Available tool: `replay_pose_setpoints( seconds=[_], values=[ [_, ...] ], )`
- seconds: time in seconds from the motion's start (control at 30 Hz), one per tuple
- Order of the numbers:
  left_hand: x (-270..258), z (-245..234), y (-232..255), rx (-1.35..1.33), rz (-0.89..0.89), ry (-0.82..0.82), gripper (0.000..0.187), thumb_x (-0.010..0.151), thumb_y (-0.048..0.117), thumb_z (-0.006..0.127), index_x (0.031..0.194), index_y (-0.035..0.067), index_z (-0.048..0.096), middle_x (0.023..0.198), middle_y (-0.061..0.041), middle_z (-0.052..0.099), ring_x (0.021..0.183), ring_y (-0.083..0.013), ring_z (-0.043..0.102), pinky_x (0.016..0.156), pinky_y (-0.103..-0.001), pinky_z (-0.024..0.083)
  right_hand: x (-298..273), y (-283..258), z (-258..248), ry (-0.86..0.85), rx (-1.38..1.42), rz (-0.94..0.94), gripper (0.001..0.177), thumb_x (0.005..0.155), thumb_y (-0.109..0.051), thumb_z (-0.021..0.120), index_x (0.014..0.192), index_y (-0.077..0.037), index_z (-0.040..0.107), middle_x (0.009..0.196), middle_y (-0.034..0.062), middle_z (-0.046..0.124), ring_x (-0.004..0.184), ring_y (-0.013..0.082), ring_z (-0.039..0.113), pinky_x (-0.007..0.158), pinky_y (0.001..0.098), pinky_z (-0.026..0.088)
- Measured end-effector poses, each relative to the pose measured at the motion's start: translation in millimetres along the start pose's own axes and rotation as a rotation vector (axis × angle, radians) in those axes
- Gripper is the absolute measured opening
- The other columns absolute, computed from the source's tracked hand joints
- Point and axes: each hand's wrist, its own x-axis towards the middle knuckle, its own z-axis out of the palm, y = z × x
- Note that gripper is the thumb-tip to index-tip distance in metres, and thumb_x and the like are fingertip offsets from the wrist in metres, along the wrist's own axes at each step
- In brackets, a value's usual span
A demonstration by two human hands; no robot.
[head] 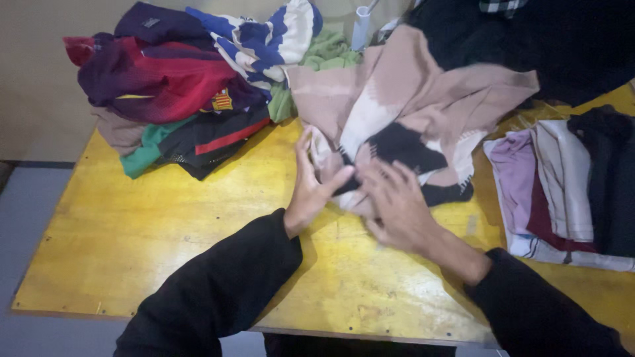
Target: The person folds a patterned sweater and a pair of brown shorts on a yellow table by hand.
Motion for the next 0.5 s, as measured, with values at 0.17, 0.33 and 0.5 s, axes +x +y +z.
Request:
replay_pose_setpoints(
  seconds=[0.17, 0.33, 0.5],
  values=[
    [0, 2, 4, 0.592, 0.098, -0.143, 0.093, 0.078, 0.046, 0.087, 0.15, 0.006, 0.046, 0.148, -0.025, 0.039, 0.143, -0.0418, 0.04, 0.117, -0.047, 0.036, -21, 12, -7, -0.022, 0.25, -0.331, 0.059, 0.083, -0.036, 0.073, 0.13, -0.003, 0.058, 0.138, 0.0208, 0.057, 0.133, 0.0356, 0.049, 0.107, 0.0575, 0.036],
    [-4, -9, 20, 0.735, 0.07, -0.307, 0.073, 0.083, 0.047, 0.08, 0.138, 0.005, 0.059, 0.134, -0.029, 0.053, 0.124, -0.0421, 0.055, 0.106, -0.044, 0.045, -33, 45, -19, 0.102, 0.501, 0.058, 0.04, 0.098, -0.022, 0.064, 0.134, -0.006, 0.062, 0.141, 0.0157, 0.063, 0.135, 0.0289, 0.059, 0.114, 0.0478, 0.047],
    [-9, -6, 71, 0.98, 0.019, -0.969, 0.041, 0.077, 0.047, 0.075, 0.101, 0.014, 0.077, 0.084, -0.014, 0.072, 0.085, -0.0347, 0.07, 0.081, -0.046, 0.053, -27, 73, -22, 0.223, 0.187, 0.379, 0.048, 0.096, -0.021, 0.065, 0.138, 0.0, 0.058, 0.155, 0.0274, 0.043, 0.143, 0.0448, 0.038, 0.122, 0.0567, 0.031]
  ],
)
